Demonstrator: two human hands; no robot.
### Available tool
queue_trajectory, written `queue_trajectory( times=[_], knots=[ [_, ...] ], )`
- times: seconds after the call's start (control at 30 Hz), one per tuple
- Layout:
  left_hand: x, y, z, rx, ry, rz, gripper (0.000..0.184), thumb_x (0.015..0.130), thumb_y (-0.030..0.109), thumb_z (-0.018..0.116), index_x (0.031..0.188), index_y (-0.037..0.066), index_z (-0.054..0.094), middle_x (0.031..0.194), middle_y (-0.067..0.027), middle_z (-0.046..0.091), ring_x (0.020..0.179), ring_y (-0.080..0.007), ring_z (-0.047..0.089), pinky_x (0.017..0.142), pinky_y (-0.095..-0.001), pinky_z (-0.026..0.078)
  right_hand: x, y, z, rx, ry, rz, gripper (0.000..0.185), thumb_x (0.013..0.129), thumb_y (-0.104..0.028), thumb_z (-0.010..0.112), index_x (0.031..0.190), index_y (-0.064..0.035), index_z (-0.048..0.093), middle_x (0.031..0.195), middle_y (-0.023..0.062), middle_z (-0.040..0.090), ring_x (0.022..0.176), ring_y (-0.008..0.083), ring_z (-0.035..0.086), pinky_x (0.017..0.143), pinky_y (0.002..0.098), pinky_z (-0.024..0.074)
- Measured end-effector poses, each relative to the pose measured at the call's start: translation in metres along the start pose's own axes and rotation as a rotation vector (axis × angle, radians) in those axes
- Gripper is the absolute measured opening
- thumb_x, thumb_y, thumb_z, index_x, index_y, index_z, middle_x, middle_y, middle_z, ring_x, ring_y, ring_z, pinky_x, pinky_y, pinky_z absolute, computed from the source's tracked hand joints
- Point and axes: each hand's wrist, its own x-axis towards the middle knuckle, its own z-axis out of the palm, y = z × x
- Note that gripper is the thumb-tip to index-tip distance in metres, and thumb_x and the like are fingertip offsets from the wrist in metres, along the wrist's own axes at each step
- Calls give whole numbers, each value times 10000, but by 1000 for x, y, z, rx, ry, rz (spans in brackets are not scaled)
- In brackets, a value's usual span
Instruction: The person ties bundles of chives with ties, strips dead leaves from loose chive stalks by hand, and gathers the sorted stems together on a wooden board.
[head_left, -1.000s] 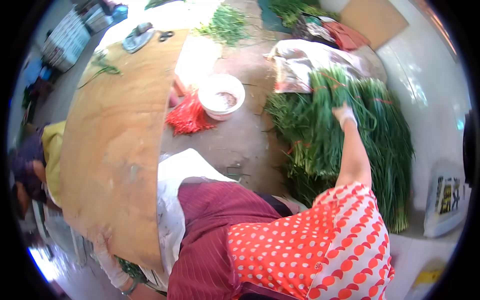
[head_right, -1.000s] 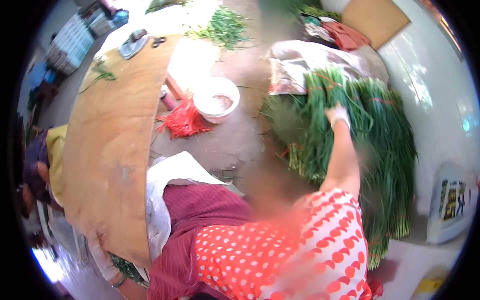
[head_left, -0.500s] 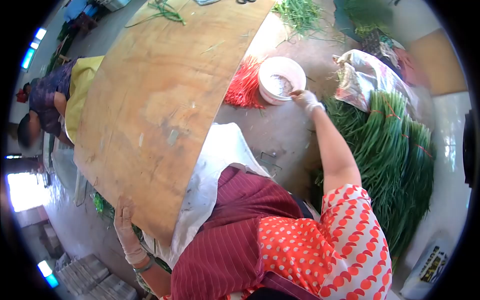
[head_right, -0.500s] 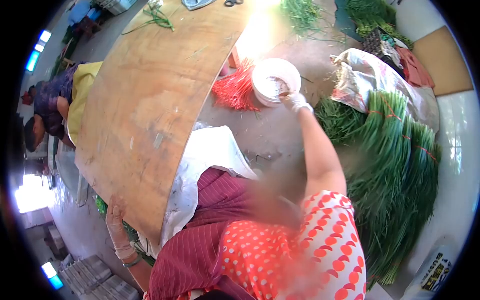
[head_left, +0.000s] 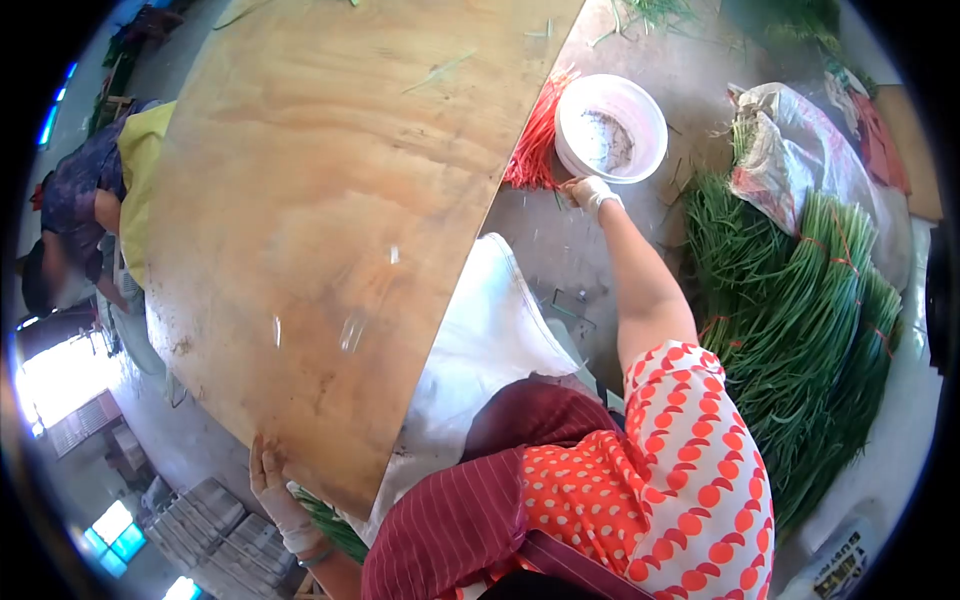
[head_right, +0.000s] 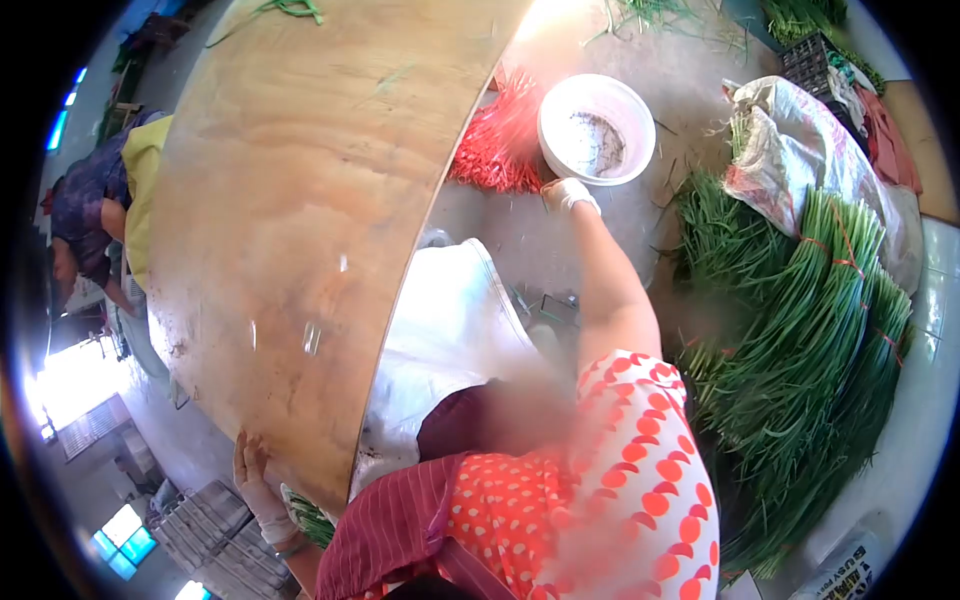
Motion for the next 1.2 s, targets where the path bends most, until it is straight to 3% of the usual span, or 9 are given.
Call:
queue_trajectory(
  times=[0.13, 0.2, 0.33, 0.43, 0.7, 0.8, 1.0, 1.07, 1.2],
  knots=[
    [10, -5, 3, 28, 84, -110, 360, 901, 167, 488, 1220, 1, 473, 1133, -99, 543, 973, -134, 514, 848, -247, 406, -4, -11, 24, -94, -9, 452, 321, 837, -269, 462, 1071, -105, 609, 1182, 136, 537, 1033, 289, 553, 883, 349, 431],
    [19, -12, 1, 53, 85, -130, 352, 900, 163, 490, 1216, 10, 478, 1105, -77, 547, 913, -105, 500, 797, -228, 402, 45, 32, 65, -219, 42, 437, 301, 826, -275, 499, 1073, -144, 611, 1141, 48, 584, 1019, 237, 566, 857, 343, 449],
    [21, -6, 15, 106, 208, -190, 328, 894, 166, 505, 1192, 29, 492, 950, -1, 544, 758, -52, 432, 675, -198, 369, 55, 23, 73, -140, 89, 383, 382, 822, -330, 497, 1149, -142, 563, 1226, 125, 510, 1106, 264, 508, 898, 376, 418],
    [25, -2, 18, 153, 197, -218, 319, 886, 178, 520, 1168, 32, 494, 841, 30, 507, 731, -53, 419, 655, -200, 359, 58, 0, 61, -149, 161, 557, 630, 849, -193, 451, 1406, -187, 155, 1286, 177, 439, 1137, 280, 484, 927, 368, 405],
    [35, -16, 7, 175, 250, -180, 250, 883, 178, 526, 1088, 34, 525, 738, 58, 465, 655, -35, 387, 578, -174, 316, 96, 40, 78, -479, 158, 409, 328, 849, -166, 414, 1147, -170, 550, 1152, 170, 550, 1030, 285, 559, 873, 392, 441],
    [33, -15, 8, 176, 245, -180, 215, 885, 149, 516, 1067, 34, 517, 736, 61, 447, 656, -33, 374, 571, -169, 306, 56, 25, 58, -537, 259, 65, 213, 817, -168, 488, 967, -156, 639, 1068, 130, 604, 952, 287, 597, 840, 405, 457],
    [35, -23, -4, 94, 186, -149, 198, 894, 127, 490, 1059, 21, 518, 758, 37, 472, 681, -44, 407, 589, -177, 330, -28, -34, 17, -90, 313, 82, 286, 766, -110, 592, 1046, -151, 635, 1032, 92, 630, 879, 216, 621, 750, 301, 483],
    [33, -18, 3, 66, 140, -125, 212, 898, 121, 480, 1079, 14, 512, 811, 13, 518, 728, -57, 454, 633, -178, 370, -43, -31, 13, 767, 184, 103, 345, 818, -64, 550, 1160, -21, 536, 928, 27, 606, 709, 129, 583, 641, 237, 455],
    [21, 32, 48, 609, -30, 467, 397, 856, 194, 538, 1171, -39, 472, 1273, -155, 427, 1171, -267, 393, 977, -353, 324, -126, -78, -37, 1237, 162, -19, 398, 836, -101, 576, 1218, -35, 486, 864, -5, 575, 684, 44, 532, 596, 183, 424]
  ],
)
